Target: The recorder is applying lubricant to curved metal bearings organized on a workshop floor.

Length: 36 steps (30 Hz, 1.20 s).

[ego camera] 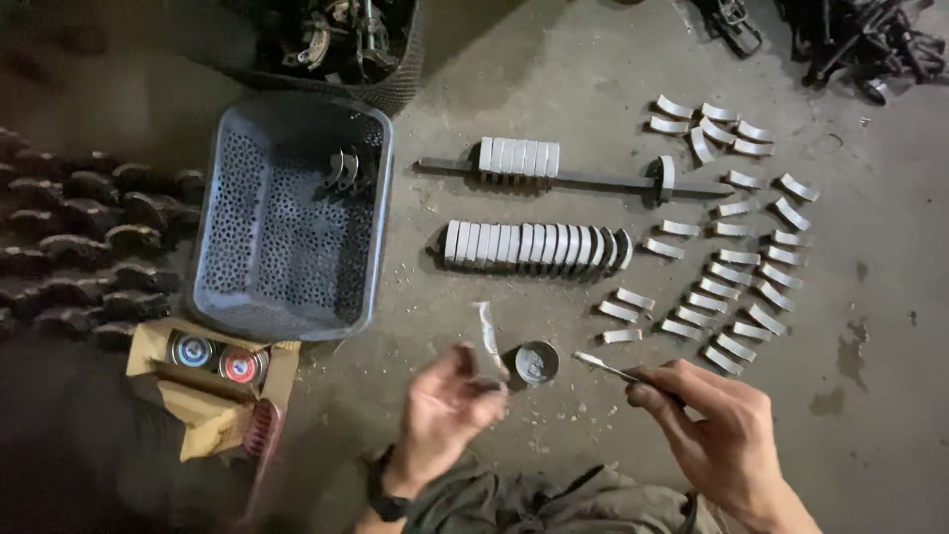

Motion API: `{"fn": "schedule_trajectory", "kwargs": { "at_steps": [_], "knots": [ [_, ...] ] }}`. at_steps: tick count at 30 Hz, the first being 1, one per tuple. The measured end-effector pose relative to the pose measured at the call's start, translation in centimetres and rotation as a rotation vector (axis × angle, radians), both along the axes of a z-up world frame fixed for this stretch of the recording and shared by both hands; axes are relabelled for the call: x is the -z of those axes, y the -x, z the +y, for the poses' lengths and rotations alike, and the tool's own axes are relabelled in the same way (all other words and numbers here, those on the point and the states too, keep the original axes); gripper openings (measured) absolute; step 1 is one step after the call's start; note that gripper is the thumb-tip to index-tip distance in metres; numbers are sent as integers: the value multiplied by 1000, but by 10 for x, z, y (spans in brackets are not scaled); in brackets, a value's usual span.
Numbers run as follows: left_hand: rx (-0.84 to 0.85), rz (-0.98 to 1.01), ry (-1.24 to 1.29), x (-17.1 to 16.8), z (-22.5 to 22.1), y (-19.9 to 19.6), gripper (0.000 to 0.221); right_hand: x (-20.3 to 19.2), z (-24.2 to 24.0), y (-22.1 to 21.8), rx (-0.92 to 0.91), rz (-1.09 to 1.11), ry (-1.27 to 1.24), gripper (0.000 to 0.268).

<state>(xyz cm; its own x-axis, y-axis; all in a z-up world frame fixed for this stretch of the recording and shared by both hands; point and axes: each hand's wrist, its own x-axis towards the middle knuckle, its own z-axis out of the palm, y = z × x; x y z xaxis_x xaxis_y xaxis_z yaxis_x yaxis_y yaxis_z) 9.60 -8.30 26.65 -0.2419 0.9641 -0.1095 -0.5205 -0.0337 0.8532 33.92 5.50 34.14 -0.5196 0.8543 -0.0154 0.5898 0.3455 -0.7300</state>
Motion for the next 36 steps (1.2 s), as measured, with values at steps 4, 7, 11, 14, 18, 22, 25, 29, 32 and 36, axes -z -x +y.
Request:
{"fn": "schedule_trajectory", "kwargs": {
  "at_steps": [4, 7, 11, 14, 18, 22, 25, 29, 32, 36],
  "knots": [
    [24, 224, -19, -32, -2, -34, 22, -11, 0, -15, 2, 55, 280, 15],
    [106, 464, 81, -46, -2, -45, 22, -7, -5, -18, -24, -35, 443, 20],
    [144, 521, 147, -52, -6, -51, 28, 0, -14, -14, -27, -15, 715, 26],
    [172, 538, 138, -54, -9, -53, 26, 1, -15, -10, -57, -27, 787, 27],
    [181, 269, 164, -49, -15, -58, 30, -1, -10, -10, -25, -71, 775, 26],
    [167, 203, 142, -46, -17, -56, 26, -12, -14, -15, 1, -150, 667, 24],
    [153, 204, 141, -45, -17, -54, 26, -13, -25, -27, -23, -192, 436, 22],
    [137, 309, 80, -45, -16, -55, 26, -24, -37, -21, -140, -80, 261, 13],
    [128, 469, 51, -54, -14, -55, 27, -37, -36, -8, -121, -94, 193, 13],
    [106, 561, 19, -55, -13, -56, 29, -39, -36, -7, -110, -137, 207, 16]
  ]
}}
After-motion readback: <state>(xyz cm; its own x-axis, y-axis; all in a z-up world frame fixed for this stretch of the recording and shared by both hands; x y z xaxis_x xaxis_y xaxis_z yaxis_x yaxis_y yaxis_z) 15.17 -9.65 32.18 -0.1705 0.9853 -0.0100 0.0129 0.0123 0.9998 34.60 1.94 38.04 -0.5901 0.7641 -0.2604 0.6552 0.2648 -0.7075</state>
